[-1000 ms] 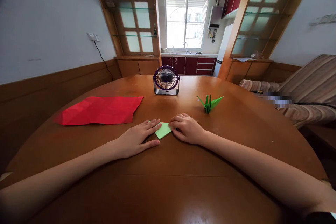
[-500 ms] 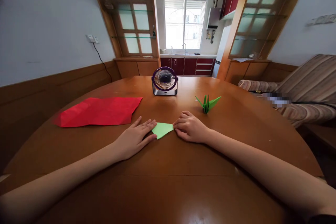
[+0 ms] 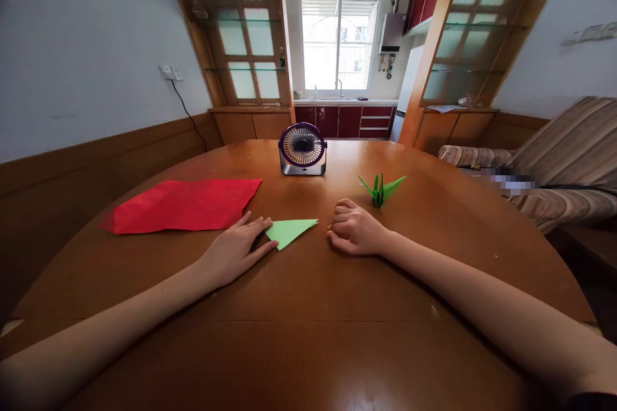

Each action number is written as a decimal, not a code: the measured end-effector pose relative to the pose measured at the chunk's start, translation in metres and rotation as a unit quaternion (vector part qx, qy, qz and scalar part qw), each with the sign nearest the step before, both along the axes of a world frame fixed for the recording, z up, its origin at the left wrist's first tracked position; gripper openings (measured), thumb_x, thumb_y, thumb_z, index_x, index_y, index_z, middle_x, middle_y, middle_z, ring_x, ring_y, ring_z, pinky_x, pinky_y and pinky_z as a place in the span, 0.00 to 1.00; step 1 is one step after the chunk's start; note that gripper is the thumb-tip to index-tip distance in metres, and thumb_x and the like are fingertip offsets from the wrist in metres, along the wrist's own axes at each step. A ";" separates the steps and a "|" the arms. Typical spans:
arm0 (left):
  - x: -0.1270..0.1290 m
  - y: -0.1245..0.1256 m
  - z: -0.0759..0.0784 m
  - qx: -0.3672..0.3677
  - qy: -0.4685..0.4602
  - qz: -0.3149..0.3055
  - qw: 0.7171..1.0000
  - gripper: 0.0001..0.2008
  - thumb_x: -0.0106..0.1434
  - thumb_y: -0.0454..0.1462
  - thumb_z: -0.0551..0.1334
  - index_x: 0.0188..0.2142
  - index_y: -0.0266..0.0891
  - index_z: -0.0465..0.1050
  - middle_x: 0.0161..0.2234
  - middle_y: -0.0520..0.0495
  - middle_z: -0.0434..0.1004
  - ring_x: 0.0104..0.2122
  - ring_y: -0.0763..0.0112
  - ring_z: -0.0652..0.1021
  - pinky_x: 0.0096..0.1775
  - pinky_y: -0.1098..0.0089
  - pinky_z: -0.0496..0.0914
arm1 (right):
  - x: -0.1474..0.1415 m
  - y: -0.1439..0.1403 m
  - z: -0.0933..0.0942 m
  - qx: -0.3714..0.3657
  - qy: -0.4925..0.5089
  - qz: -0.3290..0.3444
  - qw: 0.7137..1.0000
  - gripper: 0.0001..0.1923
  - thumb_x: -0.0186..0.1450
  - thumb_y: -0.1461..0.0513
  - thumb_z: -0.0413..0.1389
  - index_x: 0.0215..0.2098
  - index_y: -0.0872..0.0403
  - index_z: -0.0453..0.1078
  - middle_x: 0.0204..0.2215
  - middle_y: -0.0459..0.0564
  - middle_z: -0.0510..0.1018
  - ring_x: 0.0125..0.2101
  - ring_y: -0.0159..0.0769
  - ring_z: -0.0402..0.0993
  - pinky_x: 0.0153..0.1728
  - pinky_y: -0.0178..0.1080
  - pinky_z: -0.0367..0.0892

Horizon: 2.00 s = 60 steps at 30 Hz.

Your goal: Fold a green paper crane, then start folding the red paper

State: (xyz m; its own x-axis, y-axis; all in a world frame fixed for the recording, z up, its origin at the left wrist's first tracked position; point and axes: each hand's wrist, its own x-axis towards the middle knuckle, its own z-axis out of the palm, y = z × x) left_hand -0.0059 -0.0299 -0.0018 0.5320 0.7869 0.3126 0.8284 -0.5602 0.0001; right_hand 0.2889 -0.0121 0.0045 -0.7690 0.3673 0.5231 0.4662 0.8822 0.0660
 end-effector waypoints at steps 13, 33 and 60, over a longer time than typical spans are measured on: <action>0.005 0.003 -0.001 -0.071 -0.019 -0.059 0.996 0.30 0.70 0.52 0.46 0.63 0.36 0.60 0.63 0.40 0.61 0.63 0.60 0.61 0.64 0.54 0.51 | -0.019 -0.002 -0.005 -0.146 -0.031 0.042 0.988 0.21 0.71 0.62 0.48 0.61 0.56 0.63 0.57 0.55 0.70 0.59 0.39 0.64 0.61 0.47 0.60; 0.004 0.005 -0.009 0.063 -0.034 0.017 0.997 0.34 0.66 0.51 0.54 0.59 0.23 0.56 0.51 0.32 0.75 0.56 0.56 0.72 0.64 0.54 0.52 | -0.017 -0.001 -0.006 -0.200 -0.015 0.042 0.979 0.20 0.70 0.63 0.49 0.60 0.53 0.65 0.57 0.51 0.71 0.60 0.38 0.63 0.63 0.49 0.58; 0.017 0.038 0.004 -0.100 -0.168 -0.126 0.973 0.11 0.64 0.37 0.61 0.43 0.40 0.79 0.35 0.46 0.72 0.37 0.66 0.73 0.40 0.67 0.68 | -0.036 0.006 0.003 -0.106 -0.017 -0.083 0.991 0.19 0.68 0.54 0.53 0.52 0.57 0.69 0.42 0.57 0.75 0.42 0.42 0.72 0.46 0.46 0.66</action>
State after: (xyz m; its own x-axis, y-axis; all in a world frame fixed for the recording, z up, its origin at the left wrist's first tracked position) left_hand 0.0108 0.0084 0.0018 0.6101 0.7079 0.3560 0.6000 -0.7061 0.3760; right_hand 0.2533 -0.0057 0.0079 -0.7041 0.5895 0.3959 0.6073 0.7888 -0.0947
